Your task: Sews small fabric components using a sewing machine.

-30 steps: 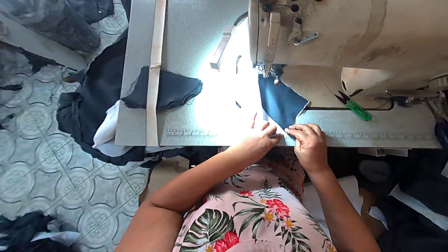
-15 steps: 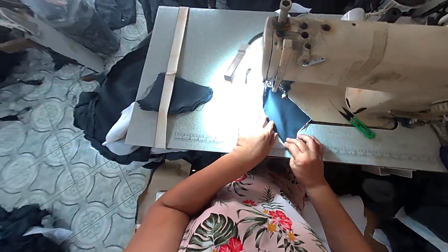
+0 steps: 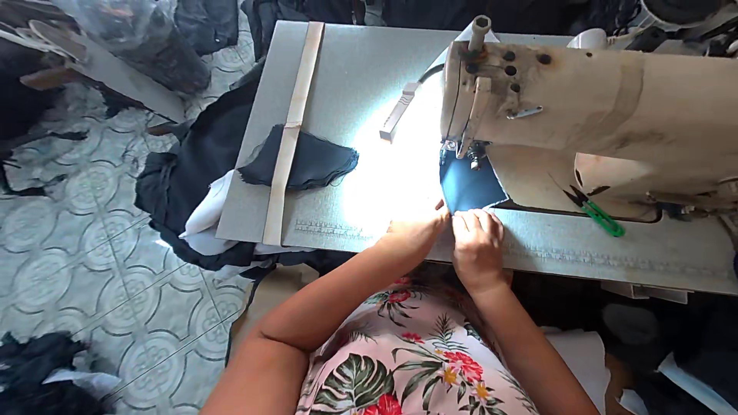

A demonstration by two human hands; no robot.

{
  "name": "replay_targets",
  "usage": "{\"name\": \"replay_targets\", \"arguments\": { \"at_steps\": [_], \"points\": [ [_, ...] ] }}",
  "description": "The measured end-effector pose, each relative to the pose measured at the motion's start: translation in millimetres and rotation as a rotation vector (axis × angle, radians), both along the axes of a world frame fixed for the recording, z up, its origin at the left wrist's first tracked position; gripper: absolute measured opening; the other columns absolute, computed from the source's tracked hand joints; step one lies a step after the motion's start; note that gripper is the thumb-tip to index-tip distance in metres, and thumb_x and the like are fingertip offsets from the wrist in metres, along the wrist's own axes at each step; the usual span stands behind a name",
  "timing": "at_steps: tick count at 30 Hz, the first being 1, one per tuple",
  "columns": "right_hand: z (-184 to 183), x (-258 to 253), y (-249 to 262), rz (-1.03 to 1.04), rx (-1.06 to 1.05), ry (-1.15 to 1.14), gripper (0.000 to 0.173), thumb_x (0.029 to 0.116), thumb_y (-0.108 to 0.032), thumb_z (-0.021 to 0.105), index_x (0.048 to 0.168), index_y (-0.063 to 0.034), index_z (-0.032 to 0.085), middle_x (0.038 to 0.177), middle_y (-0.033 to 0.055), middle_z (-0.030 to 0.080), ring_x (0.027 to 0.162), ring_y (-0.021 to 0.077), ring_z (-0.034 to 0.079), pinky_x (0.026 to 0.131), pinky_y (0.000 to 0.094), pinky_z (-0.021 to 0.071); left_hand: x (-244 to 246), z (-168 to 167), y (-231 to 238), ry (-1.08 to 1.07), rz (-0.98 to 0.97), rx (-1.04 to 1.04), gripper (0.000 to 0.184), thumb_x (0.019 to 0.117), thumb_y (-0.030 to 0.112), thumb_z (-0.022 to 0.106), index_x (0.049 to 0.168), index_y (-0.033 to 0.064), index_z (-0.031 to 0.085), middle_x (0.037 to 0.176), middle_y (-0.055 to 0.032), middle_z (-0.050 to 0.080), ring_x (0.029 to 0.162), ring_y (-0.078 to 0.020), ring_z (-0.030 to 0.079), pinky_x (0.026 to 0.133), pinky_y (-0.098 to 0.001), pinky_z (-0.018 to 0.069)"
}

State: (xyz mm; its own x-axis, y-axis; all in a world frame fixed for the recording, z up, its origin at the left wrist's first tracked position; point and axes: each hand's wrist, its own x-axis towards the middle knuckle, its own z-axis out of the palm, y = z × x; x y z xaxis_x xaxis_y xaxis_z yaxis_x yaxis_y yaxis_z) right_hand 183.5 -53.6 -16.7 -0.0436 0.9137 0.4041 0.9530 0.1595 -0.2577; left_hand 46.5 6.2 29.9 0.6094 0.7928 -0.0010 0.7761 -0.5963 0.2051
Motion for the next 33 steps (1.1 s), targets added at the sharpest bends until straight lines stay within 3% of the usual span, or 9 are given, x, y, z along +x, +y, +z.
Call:
{"name": "replay_targets", "arguments": {
  "at_steps": [4,8,12,15,19,22,25,28,33],
  "points": [
    [-2.7,-8.3,6.7,-0.017,0.02,-0.014,0.02,0.0909,0.0,0.061,0.1,-0.0078,0.077,0.104,0.0097,0.075,0.112,0.0311,0.067,0.103,0.0529,0.0471,-7.0,-7.2,-9.4,-0.021,0.053,0.08,0.027,0.096,0.001,0.059,0.113,0.014,0.076,0.118,-0.0043,0.073,0.109,-0.0299,0.069,0.086,-0.0617,0.051],
    [-0.7,-16.9,24.6,-0.016,0.008,-0.017,0.018,0.0923,-0.001,0.06,0.1,-0.0054,0.076,0.105,0.0119,0.074,0.112,0.0325,0.066,0.1,0.0559,0.0473,-13.3,-14.3,7.3,-0.017,0.062,0.086,0.03,0.0983,0.001,0.053,0.117,0.0126,0.073,0.131,-0.0041,0.069,0.131,-0.0298,0.06,0.103,-0.0551,0.0492],
    [3.4,-26.4,46.9,-0.05,-0.029,-0.009,0.017,0.0946,-0.003,0.059,0.103,-0.0025,0.074,0.106,0.0144,0.073,0.115,0.0344,0.065,0.105,0.0593,0.0425,-17.7,-14.7,29.3,-0.048,0.044,0.013,0.035,0.0979,-0.004,0.051,0.126,0.0073,0.069,0.138,-0.0071,0.066,0.108,-0.0303,0.071,0.083,-0.0495,0.0581],
    [2.9,-30.0,61.7,-0.076,-0.051,0.004,0.019,0.0975,-0.005,0.056,0.107,-0.002,0.072,0.11,0.0162,0.071,0.116,0.0365,0.064,0.105,0.0611,0.0422,-23.2,-34.9,50.8,-0.215,-0.008,0.159,0.033,0.0991,-0.001,0.049,0.123,0.0055,0.071,0.132,-0.0101,0.069,0.113,-0.0273,0.07,0.094,-0.0451,0.0563],
    [2.9,-25.7,66.2,-0.068,-0.15,0.109,0.036,0.0992,-0.006,0.052,0.133,-0.0028,0.066,0.136,0.0183,0.064,0.129,0.0401,0.057,0.101,0.0644,0.0425,-27.5,-56.1,74.4,-0.327,-0.034,0.185,0.04,0.1007,0.001,0.044,0.134,0.0051,0.066,0.141,-0.0128,0.063,0.133,-0.0294,0.058,0.111,-0.0502,0.0426],
    [-5.2,-8.7,56.6,0.008,-0.11,0.193,0.035,0.0937,-0.003,0.058,0.126,-0.0032,0.07,0.137,0.0144,0.064,0.133,0.0339,0.056,0.11,0.0524,0.0437,-32.5,-61.5,78.2,-0.313,0.001,0.282,0.046,0.0992,0.01,0.042,0.142,0.0086,0.061,0.145,-0.0135,0.06,0.138,-0.0334,0.053,0.113,-0.058,0.0369],
    [-13.8,16.2,19.2,0.086,-0.049,0.256,0.03,0.0963,-0.007,0.056,0.122,-0.0039,0.073,0.135,0.0133,0.066,0.136,0.0305,0.055,0.114,0.0444,0.0442,-34.6,-63.1,78.8,-0.28,0.014,0.251,0.049,0.0977,0.014,0.042,0.144,0.0092,0.058,0.149,-0.0151,0.056,0.142,-0.0372,0.047,0.114,-0.0601,0.034],
    [-29.0,62.3,-38.1,0.104,0.085,0.277,0.032,0.0979,-0.011,0.051,0.119,-0.003,0.073,0.136,0.0177,0.065,0.134,0.0335,0.056,0.113,0.0464,0.0458,-34.7,-55.0,76.0,-0.257,0.071,0.08,0.048,0.1027,0.013,0.042,0.149,0.0121,0.054,0.148,-0.0142,0.057,0.139,-0.0342,0.051,0.115,-0.0565,0.037],
    [-85.0,156.8,-183.4,-0.49,0.053,0.166,0.039,0.1014,-0.016,0.049,0.134,0.0024,0.061,0.15,0.029,0.048,0.146,0.042,0.04,0.122,0.0528,0.0325,-31.3,-65.3,71.6,-0.385,0.084,-0.179,0.049,0.1095,0.02,0.031,0.156,0.0077,0.042,0.157,-0.0161,0.046,0.148,-0.0235,0.042,0.123,-0.0382,0.0298]
  ]
}}
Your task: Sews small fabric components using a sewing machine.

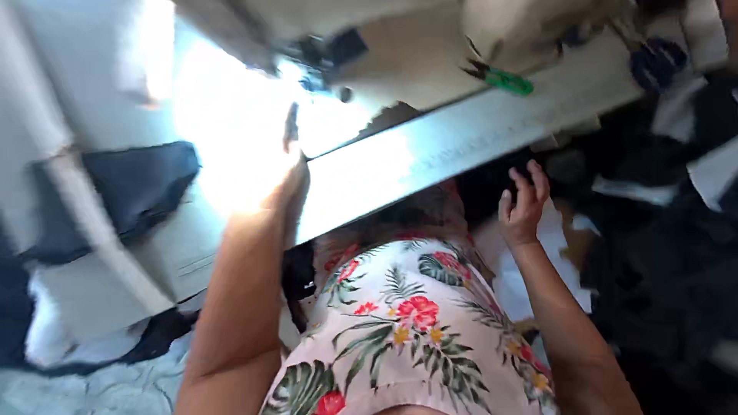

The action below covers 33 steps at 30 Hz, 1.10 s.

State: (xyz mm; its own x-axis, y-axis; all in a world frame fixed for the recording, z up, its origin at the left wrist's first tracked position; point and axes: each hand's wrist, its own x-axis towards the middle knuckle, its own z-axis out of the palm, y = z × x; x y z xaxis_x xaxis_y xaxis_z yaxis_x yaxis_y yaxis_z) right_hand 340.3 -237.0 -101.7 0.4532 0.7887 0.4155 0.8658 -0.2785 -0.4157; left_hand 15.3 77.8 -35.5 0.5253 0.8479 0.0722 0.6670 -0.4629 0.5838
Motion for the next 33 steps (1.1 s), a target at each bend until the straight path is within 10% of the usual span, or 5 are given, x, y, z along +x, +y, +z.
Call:
{"name": "replay_targets", "arguments": {
  "at_steps": [6,14,21,27,33],
  "points": [
    [-61.5,-6.0,-123.8,-0.685,-0.361,0.672,0.041,0.1059,-0.02,0.053,0.137,0.0071,0.054,0.141,0.0314,0.052,0.128,0.0406,0.056,0.107,0.0505,0.0484,-8.1,10.8,1.8,0.229,-0.016,0.155,0.056,0.1043,0.022,0.031,0.16,0.0185,0.038,0.168,-0.0089,0.031,0.155,-0.0308,0.028,0.124,-0.0554,0.0235],
    [-92.9,-24.6,-126.0,-0.605,-0.593,0.625,0.03,0.1031,-0.02,0.06,0.119,0.0039,0.068,0.126,0.0257,0.065,0.123,0.0415,0.06,0.107,0.0542,0.0474,-9.9,7.3,3.1,0.283,0.018,0.167,0.057,0.1033,0.025,0.029,0.16,0.0217,0.038,0.169,-0.0057,0.029,0.157,-0.0287,0.024,0.124,-0.0566,0.0212],
    [-91.4,3.0,-163.6,-0.848,-0.071,0.912,0.034,0.109,-0.017,0.045,0.121,0.0087,0.062,0.102,0.0209,0.065,0.088,0.0211,0.061,0.085,0.0395,0.051,-11.7,3.6,5.6,0.217,0.01,0.152,0.056,0.1028,0.023,0.03,0.157,0.0217,0.042,0.168,-0.0048,0.032,0.155,-0.0271,0.029,0.124,-0.0543,0.0241],
    [-47.0,27.4,-155.4,-0.88,0.811,0.991,0.049,0.1128,-0.029,0.02,0.15,-0.0046,0.041,0.142,0.012,0.057,0.131,0.0189,0.056,0.109,0.0433,0.0483,-11.8,13.4,-2.1,0.144,0.009,0.141,0.052,0.1059,0.021,0.032,0.157,0.0164,0.043,0.166,-0.009,0.034,0.154,-0.0274,0.032,0.125,-0.0503,0.0238],
    [54.8,27.2,-64.3,-0.617,0.813,0.871,0.048,0.112,-0.025,0.014,0.152,-0.0044,0.032,0.143,0.0107,0.053,0.132,0.0167,0.054,0.111,0.0422,0.047,-8.7,38.7,-25.7,-0.155,-0.11,0.436,0.031,0.1045,0.004,0.041,0.114,-0.0036,0.07,0.133,-0.0244,0.064,0.134,-0.0372,0.055,0.117,-0.0478,0.0389]
  ]
}}
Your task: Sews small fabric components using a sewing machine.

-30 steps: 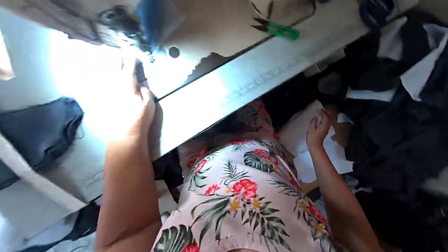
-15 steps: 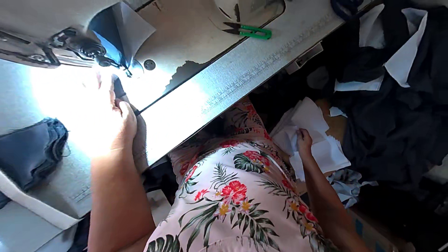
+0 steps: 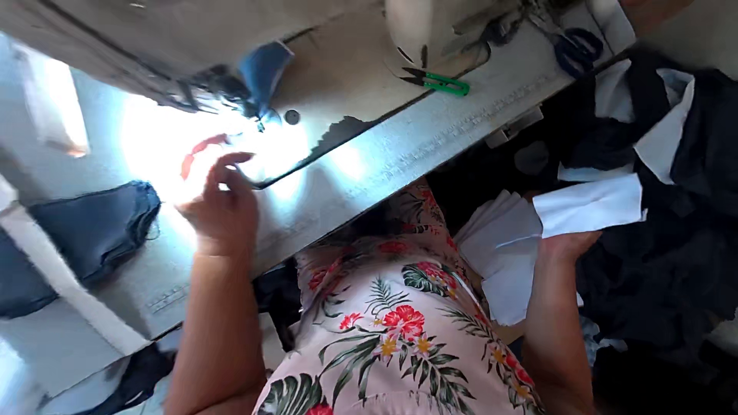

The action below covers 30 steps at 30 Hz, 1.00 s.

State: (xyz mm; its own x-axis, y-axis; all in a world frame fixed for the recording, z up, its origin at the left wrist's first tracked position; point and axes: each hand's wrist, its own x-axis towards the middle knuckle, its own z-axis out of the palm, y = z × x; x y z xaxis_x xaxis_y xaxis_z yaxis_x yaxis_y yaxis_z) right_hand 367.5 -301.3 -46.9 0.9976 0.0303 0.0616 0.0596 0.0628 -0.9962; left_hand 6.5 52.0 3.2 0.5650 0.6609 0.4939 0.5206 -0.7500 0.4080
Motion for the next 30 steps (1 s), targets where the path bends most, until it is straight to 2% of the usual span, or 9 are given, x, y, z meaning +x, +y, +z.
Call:
{"name": "replay_targets", "arguments": {
  "at_steps": [3,6,8,10,12,15,19,24,30],
  "points": [
    [33.1,-39.4,77.7,0.411,-0.339,-0.397,0.035,0.1058,-0.014,0.046,0.129,0.0108,0.053,0.13,0.0119,0.062,0.124,0.0107,0.059,0.106,0.0323,0.0497,17.8,12.0,-41.0,-0.213,-0.275,0.104,0.019,0.1009,0.001,0.051,0.089,-0.0012,0.065,0.12,-0.019,0.066,0.131,-0.0333,0.055,0.116,-0.0488,0.0405],
    [34.7,-95.0,163.7,0.923,-0.457,-0.882,0.016,0.0968,-0.014,0.061,0.096,-0.0016,0.072,0.129,0.0184,0.067,0.126,0.0318,0.061,0.108,0.0489,0.0481,40.8,21.3,-80.3,-0.161,-0.556,0.173,0.012,0.1019,0.01,0.058,0.1,0.0106,0.07,0.11,-0.0085,0.072,0.121,-0.0264,0.063,0.108,-0.0447,0.0478],
    [31.1,-139.1,196.4,1.198,-0.577,-1.006,0.023,0.0904,-0.018,0.071,0.109,-0.0069,0.077,0.126,0.0137,0.071,0.127,0.0354,0.062,0.112,0.0598,0.0406,48.2,19.4,-84.2,-0.029,-0.555,0.053,0.018,0.1008,0.007,0.055,0.104,0.0078,0.073,0.114,-0.0095,0.073,0.12,-0.0256,0.065,0.105,-0.0411,0.0507],
    [26.5,-165.4,209.2,1.268,-0.595,-1.108,0.022,0.0931,-0.025,0.069,0.107,-0.0099,0.078,0.121,0.0115,0.074,0.124,0.0348,0.064,0.111,0.065,0.0395,42.8,9.7,-71.1,0.069,-0.383,-0.209,0.024,0.1006,0.004,0.052,0.115,0.0017,0.072,0.123,-0.0147,0.07,0.12,-0.0269,0.065,0.104,-0.0418,0.0523],
    [23.7,-173.3,210.3,1.125,-0.642,-1.086,0.027,0.0966,-0.033,0.066,0.103,-0.01,0.077,0.123,0.0111,0.073,0.121,0.0325,0.066,0.106,0.061,0.0457,25.2,1.2,-62.4,0.172,-0.148,-0.31,0.031,0.102,0.003,0.05,0.128,0.0021,0.067,0.132,-0.0175,0.067,0.118,-0.0312,0.067,0.099,-0.0485,0.0552],
    [38.8,-177.3,205.3,0.961,-0.953,-0.877,0.054,0.0931,-0.05,0.068,0.118,-0.002,0.072,0.123,0.0185,0.068,0.113,0.0374,0.064,0.086,0.0553,0.0526,2.6,-5.8,-67.6,0.292,0.01,-0.349,0.034,0.104,0.008,0.05,0.136,0.0058,0.062,0.142,-0.0194,0.059,0.124,-0.0367,0.063,0.097,-0.0558,0.0542],
    [46.4,-195.4,210.4,1.033,-0.908,-0.773,0.024,0.0912,-0.018,0.07,0.11,-0.0039,0.075,0.107,0.0155,0.071,0.103,0.0339,0.067,0.078,0.0502,0.0531,-1.6,1.7,-77.1,0.418,0.092,-0.387,0.037,0.1055,0.014,0.052,0.141,0.0056,0.058,0.146,-0.0218,0.055,0.129,-0.0423,0.059,0.099,-0.0606,0.0511],
    [50.3,-190.1,222.7,1.181,-0.535,-0.539,0.014,0.0957,-0.013,0.065,0.102,-0.0012,0.07,0.083,0.0117,0.071,0.08,0.0257,0.071,0.069,0.042,0.0567,3.2,20.5,-68.5,0.504,0.107,-0.443,0.034,0.1045,0.014,0.054,0.134,-0.0005,0.061,0.14,-0.0267,0.057,0.12,-0.0442,0.062,0.096,-0.0587,0.0521],
    [53.4,-172.5,226.3,1.417,-0.509,-0.317,0.036,0.099,-0.006,0.063,0.133,0.0038,0.06,0.103,0.0185,0.072,0.091,0.0281,0.072,0.077,0.0412,0.0601,13.9,22.2,-65.3,0.455,0.371,-0.615,0.033,0.1046,0.023,0.058,0.129,0.001,0.063,0.131,-0.0235,0.064,0.1,-0.0296,0.069,0.085,-0.0457,0.0567]
  ]
}}
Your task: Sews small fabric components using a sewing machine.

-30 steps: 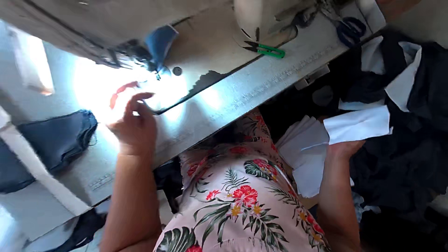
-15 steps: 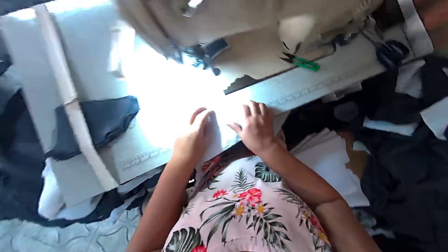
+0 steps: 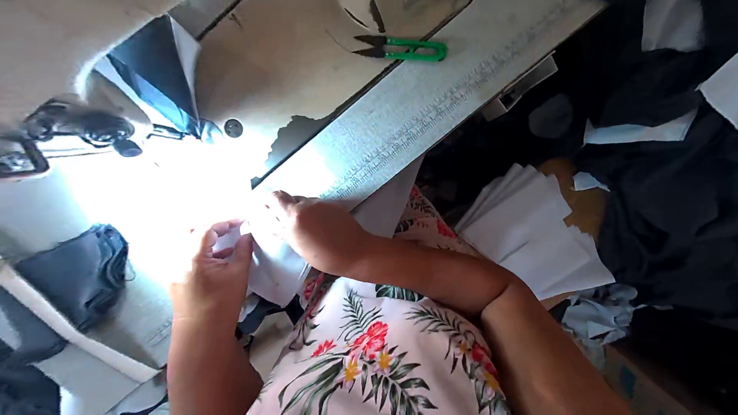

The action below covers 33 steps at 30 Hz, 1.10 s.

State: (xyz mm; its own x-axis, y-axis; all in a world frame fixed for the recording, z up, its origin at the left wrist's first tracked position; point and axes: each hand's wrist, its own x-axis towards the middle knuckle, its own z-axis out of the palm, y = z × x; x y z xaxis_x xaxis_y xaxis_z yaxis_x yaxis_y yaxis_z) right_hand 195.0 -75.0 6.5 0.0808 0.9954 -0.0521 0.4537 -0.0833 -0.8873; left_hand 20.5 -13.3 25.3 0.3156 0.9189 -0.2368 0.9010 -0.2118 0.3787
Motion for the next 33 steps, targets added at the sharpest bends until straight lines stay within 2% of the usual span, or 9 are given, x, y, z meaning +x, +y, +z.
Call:
{"name": "replay_targets", "arguments": {
  "at_steps": [5,7,10,14,20,23,25,29,33],
  "points": [
    [-5.7,-1.1,-1.0,0.027,0.029,-0.052,0.03,0.0984,0.0,0.058,0.127,0.0042,0.066,0.103,0.0185,0.073,0.096,0.0295,0.073,0.082,0.0418,0.0599,3.3,3.4,6.2,-0.114,0.128,-0.064,0.042,0.1082,0.035,0.046,0.119,-0.0018,0.064,0.106,-0.0134,0.066,0.09,-0.0079,0.061,0.084,-0.0292,0.0504],
    [-11.3,-5.5,-4.9,0.032,0.17,-0.115,0.024,0.0943,0.003,0.062,0.116,0.005,0.071,0.109,0.0197,0.072,0.099,0.0299,0.072,0.086,0.0399,0.0599,5.4,5.2,8.9,-0.122,0.199,-0.125,0.048,0.1097,0.04,0.04,0.123,0.0005,0.064,0.107,-0.0107,0.066,0.094,-0.0088,0.061,0.088,-0.0319,0.0505],
    [-11.4,-11.4,-9.8,0.016,0.173,-0.216,0.034,0.0927,0.001,0.065,0.127,0.0049,0.067,0.123,0.0213,0.068,0.099,0.0291,0.073,0.083,0.0392,0.0615,10.7,12.9,8.8,-0.103,0.181,-0.131,0.048,0.1093,0.043,0.042,0.119,0.0029,0.066,0.105,-0.0141,0.067,0.097,-0.0226,0.064,0.088,-0.0477,0.0517],
    [-15.3,-13.3,-8.6,-0.094,0.174,-0.28,0.023,0.0972,-0.008,0.063,0.117,0.0011,0.071,0.1,0.0139,0.076,0.087,0.0264,0.075,0.076,0.0436,0.0624,8.8,12.3,6.9,-0.111,0.177,-0.102,0.053,0.1043,0.05,0.051,0.109,0.0011,0.07,0.09,-0.0174,0.07,0.086,-0.0328,0.069,0.078,-0.0579,0.0539],
    [-14.0,-23.2,-11.8,-0.041,0.237,-0.52,0.018,0.096,-0.015,0.065,0.106,-0.0128,0.08,0.095,0.01,0.075,0.093,0.0301,0.073,0.079,0.0462,0.0601,0.1,-2.6,10.1,-0.214,0.091,0.007,0.041,0.1043,0.039,0.054,0.105,0.0038,0.074,0.1,-0.0155,0.072,0.095,-0.0324,0.07,0.081,-0.0576,0.0548],
    [-3.3,-18.2,-7.1,-0.024,0.236,-0.538,0.021,0.0981,-0.023,0.064,0.101,-0.0088,0.079,0.096,0.0108,0.074,0.098,0.0322,0.07,0.083,0.0479,0.0581,-4.2,-11.0,7.2,-0.263,0.036,0.104,0.032,0.1032,0.028,0.056,0.106,0.0025,0.076,0.094,-0.0154,0.073,0.094,-0.0323,0.07,0.084,-0.0542,0.0557],
    [7.0,-14.9,2.3,-0.022,0.305,-0.48,0.024,0.0994,-0.018,0.059,0.1,-0.0012,0.076,0.101,0.015,0.073,0.102,0.0337,0.069,0.089,0.0482,0.0562,-8.6,-21.8,2.7,-0.346,-0.039,0.22,0.031,0.1009,0.026,0.057,0.089,0.0027,0.074,0.08,-0.012,0.069,0.086,-0.029,0.067,0.083,-0.0483,0.0535],
    [-0.9,-30.3,27.7,0.076,0.319,-0.384,0.047,0.1039,-0.031,0.047,0.118,0.0085,0.069,0.13,0.0255,0.065,0.13,0.0396,0.058,0.11,0.0514,0.0461,-16.4,-36.3,-7.2,-0.49,-0.139,0.253,0.032,0.0992,0.021,0.059,0.078,0.0002,0.071,0.067,-0.0109,0.066,0.069,-0.0254,0.067,0.074,-0.0478,0.0543],
    [-25.8,-49.6,30.0,0.195,0.101,-0.637,0.109,0.0932,-0.081,0.03,0.153,0.0098,0.037,0.166,0.0291,0.023,0.157,0.0457,0.012,0.123,0.0676,0.0088,-49.9,-25.6,-8.9,-0.47,0.06,0.179,0.032,0.1023,0.021,0.055,0.085,0.001,0.072,0.073,-0.0113,0.067,0.074,-0.0244,0.068,0.071,-0.0461,0.0563]
  ]
}}
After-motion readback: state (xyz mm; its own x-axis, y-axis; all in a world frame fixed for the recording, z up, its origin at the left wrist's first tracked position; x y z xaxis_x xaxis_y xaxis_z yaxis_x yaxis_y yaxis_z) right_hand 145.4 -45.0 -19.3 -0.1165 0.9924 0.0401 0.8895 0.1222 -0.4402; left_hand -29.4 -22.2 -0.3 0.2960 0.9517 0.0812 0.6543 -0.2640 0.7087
